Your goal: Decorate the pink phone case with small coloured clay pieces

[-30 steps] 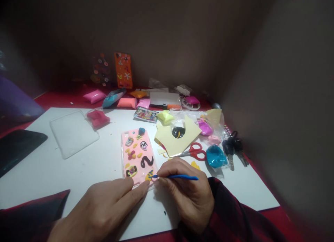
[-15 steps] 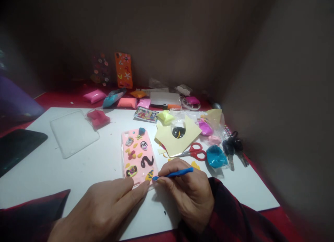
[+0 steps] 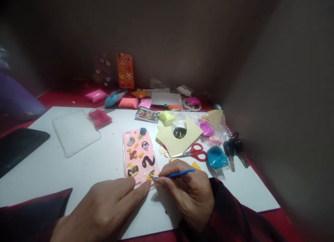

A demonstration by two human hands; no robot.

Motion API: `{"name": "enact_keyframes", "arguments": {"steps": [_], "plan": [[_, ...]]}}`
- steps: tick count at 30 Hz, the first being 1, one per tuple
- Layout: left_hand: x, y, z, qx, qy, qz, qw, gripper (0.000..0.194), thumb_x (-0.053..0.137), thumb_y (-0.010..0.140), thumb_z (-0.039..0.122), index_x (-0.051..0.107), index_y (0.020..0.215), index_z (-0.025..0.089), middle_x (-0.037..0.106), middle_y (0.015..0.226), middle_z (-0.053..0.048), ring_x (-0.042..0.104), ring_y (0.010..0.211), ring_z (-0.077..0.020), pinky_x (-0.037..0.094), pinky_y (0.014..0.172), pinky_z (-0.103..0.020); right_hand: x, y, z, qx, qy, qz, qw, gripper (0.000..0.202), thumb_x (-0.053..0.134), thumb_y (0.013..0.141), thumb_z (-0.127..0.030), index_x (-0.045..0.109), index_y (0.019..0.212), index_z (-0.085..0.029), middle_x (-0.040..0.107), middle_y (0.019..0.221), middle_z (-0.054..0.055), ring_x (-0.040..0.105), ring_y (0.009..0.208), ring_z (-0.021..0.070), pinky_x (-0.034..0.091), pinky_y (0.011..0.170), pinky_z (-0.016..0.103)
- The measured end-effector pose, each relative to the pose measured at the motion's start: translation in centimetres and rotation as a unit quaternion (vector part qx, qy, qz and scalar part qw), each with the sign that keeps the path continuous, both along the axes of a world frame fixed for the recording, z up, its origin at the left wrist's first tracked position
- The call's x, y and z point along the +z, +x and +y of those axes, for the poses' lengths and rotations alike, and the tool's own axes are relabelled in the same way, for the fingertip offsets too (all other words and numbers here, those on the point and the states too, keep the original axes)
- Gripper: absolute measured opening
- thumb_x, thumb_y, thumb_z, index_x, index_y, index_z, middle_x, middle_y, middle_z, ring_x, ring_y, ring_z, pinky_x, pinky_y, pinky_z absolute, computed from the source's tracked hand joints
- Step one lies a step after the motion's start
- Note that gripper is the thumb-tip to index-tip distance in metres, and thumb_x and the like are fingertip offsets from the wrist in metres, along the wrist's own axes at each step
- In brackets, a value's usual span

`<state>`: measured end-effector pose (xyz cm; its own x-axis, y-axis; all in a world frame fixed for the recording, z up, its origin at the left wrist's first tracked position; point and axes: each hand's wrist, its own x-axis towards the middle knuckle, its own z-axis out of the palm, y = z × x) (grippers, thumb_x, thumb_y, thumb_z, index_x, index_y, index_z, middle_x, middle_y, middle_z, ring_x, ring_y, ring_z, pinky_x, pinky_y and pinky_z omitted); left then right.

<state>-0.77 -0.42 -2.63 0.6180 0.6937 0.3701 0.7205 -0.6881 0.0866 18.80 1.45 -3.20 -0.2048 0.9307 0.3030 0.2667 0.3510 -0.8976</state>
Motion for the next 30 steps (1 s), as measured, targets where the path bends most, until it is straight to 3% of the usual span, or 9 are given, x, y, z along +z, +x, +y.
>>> {"name": "enact_keyframes", "arguments": {"steps": [30], "plan": [[0.21, -0.07, -0.01, 0.003, 0.001, 0.005, 1.0, 0.021, 0.036, 0.088, 0.007, 0.055, 0.089, 0.018, 0.055, 0.063, 0.001, 0.051, 0.049, -0.0148, 0.034, 0.04, -0.026, 0.27, -0.31, 0.05, 0.005, 0.033, -0.007, 0.999, 0.006, 0.063, 0.083, -0.015, 0.066, 0.081, -0.019, 0.066, 0.072, 0.003, 0.063, 0.066, 0.0152, 0.049, 0.057, 0.026]]}}
